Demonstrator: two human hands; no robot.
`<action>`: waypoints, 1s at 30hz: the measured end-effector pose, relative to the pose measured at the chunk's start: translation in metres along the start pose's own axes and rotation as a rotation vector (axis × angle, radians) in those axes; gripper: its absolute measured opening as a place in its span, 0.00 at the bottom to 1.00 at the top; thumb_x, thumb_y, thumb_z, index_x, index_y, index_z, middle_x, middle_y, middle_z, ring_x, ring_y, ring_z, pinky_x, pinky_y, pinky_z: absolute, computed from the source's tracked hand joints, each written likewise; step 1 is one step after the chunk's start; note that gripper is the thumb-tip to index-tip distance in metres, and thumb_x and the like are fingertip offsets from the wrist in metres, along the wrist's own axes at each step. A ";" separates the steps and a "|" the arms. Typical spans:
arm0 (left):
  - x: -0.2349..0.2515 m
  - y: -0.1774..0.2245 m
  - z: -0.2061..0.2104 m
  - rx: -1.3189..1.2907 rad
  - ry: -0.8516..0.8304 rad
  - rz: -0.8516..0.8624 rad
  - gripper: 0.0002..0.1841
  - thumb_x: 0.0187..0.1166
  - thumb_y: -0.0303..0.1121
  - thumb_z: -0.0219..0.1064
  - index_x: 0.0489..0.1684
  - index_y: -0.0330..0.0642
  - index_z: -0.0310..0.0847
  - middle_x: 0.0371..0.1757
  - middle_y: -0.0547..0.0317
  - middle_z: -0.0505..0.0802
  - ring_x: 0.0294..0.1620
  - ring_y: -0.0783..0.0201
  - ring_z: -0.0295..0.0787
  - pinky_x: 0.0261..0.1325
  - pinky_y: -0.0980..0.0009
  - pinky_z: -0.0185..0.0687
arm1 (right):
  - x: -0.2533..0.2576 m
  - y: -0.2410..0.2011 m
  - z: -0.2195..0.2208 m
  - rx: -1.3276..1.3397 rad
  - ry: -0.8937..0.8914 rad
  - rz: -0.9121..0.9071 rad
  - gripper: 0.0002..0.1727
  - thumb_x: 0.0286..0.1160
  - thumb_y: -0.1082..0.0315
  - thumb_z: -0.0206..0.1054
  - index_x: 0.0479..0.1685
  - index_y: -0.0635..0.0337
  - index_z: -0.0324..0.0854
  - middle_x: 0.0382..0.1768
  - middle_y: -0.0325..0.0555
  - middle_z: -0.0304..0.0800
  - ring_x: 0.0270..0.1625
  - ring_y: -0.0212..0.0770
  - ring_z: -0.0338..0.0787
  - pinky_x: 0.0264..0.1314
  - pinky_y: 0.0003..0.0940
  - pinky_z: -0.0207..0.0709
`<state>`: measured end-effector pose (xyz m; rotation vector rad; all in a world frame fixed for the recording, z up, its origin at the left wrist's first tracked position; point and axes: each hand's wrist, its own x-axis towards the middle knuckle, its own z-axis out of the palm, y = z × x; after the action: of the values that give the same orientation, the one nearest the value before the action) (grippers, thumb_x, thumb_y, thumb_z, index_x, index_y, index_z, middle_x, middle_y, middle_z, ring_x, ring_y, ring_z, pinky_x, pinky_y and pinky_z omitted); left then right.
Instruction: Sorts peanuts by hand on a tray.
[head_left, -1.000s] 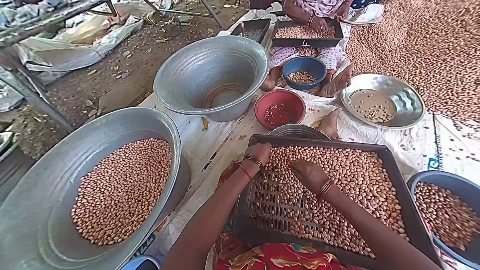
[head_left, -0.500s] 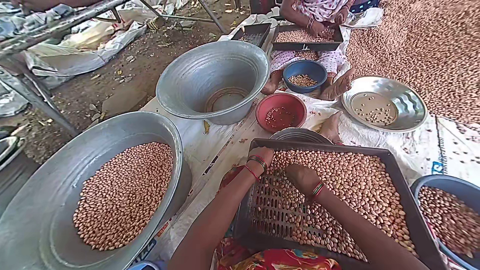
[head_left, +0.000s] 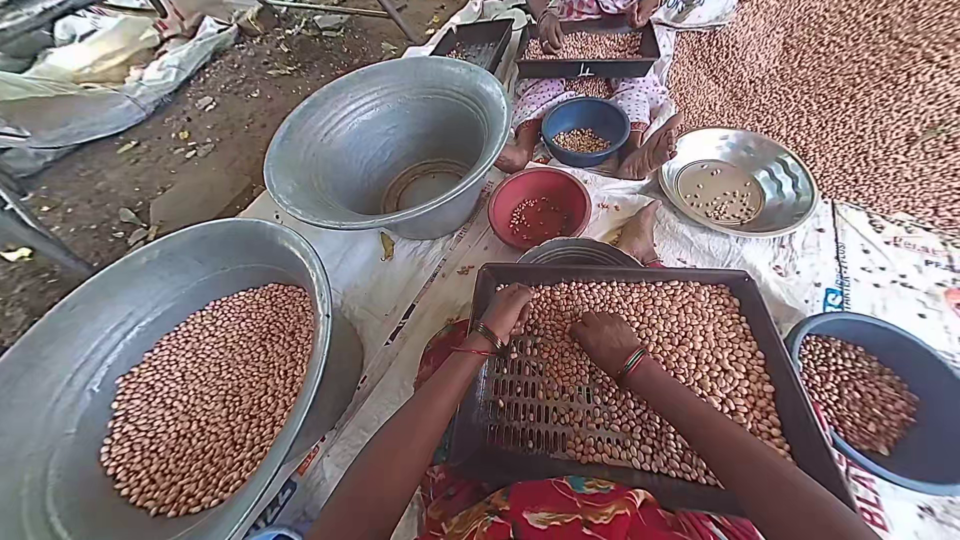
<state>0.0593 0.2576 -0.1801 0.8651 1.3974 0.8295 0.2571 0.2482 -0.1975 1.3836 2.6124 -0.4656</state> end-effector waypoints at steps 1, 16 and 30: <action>-0.009 -0.006 0.002 -0.255 -0.031 -0.053 0.12 0.93 0.29 0.44 0.38 0.43 0.70 0.12 0.73 0.70 0.07 0.81 0.58 0.11 0.86 0.54 | 0.001 0.001 0.001 0.009 0.010 0.005 0.15 0.85 0.77 0.53 0.55 0.74 0.86 0.55 0.72 0.89 0.59 0.72 0.89 0.59 0.64 0.78; -0.063 -0.030 0.040 0.989 -0.576 -0.050 0.22 0.95 0.36 0.48 0.77 0.33 0.74 0.62 0.32 0.90 0.65 0.37 0.88 0.71 0.39 0.75 | -0.075 0.004 -0.050 0.380 -0.419 -0.143 0.18 0.91 0.72 0.53 0.65 0.71 0.85 0.61 0.70 0.89 0.66 0.69 0.88 0.69 0.67 0.74; -0.039 -0.011 0.012 -0.133 -0.010 0.005 0.11 0.94 0.28 0.48 0.39 0.39 0.72 0.13 0.73 0.70 0.08 0.82 0.59 0.13 0.86 0.57 | -0.028 -0.020 -0.005 0.303 -0.333 -0.294 0.20 0.82 0.83 0.54 0.69 0.71 0.82 0.65 0.72 0.86 0.69 0.73 0.85 0.70 0.69 0.74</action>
<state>0.0710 0.2174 -0.1715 0.7693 1.3162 0.9104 0.2564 0.2169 -0.1810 0.8851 2.5397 -1.0691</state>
